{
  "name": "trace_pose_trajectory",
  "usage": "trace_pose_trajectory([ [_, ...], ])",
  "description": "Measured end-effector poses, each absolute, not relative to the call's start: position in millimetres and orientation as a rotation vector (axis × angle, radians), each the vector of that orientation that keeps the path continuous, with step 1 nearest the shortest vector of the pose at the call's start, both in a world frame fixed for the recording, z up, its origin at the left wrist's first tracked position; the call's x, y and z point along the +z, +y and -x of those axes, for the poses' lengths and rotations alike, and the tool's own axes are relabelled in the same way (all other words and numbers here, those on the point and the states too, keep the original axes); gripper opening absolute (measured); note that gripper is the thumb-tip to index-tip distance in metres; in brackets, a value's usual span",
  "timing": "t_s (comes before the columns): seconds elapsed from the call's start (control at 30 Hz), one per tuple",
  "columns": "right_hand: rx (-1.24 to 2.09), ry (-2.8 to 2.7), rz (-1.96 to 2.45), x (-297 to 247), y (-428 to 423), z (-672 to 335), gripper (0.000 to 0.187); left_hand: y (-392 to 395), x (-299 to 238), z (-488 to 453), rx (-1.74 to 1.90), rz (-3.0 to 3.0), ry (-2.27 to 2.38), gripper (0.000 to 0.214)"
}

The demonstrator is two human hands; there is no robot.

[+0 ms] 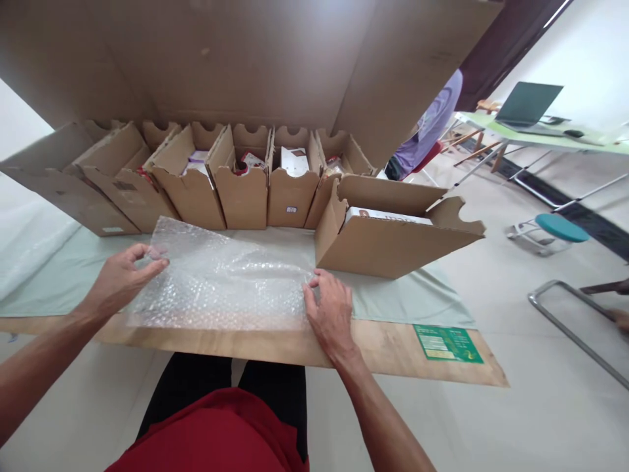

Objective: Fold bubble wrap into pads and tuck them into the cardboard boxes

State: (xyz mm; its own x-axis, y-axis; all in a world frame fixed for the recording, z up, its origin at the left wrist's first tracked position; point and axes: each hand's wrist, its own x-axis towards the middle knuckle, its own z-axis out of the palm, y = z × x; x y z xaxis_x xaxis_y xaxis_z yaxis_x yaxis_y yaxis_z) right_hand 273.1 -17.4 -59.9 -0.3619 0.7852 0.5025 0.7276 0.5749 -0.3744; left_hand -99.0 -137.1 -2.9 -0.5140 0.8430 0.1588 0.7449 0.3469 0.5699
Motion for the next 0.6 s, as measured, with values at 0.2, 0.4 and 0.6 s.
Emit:
trace_pose_trajectory([
  [0.2, -0.043, -2.259, 1.270, -70, -10, -277, 0.028, -133, -31, 123, 0.578, -1.609, 2.578, 0.044],
  [0.4, 0.046, -2.347, 1.063, -37, -11, -251, 0.040, -117, -33, 92, 0.924, -2.094, 2.473, 0.057],
  [0.6, 0.264, -2.729, 0.878, -35, 11, -148, 0.055, -68, -52, 42, 0.395, -2.318, 2.026, 0.061],
])
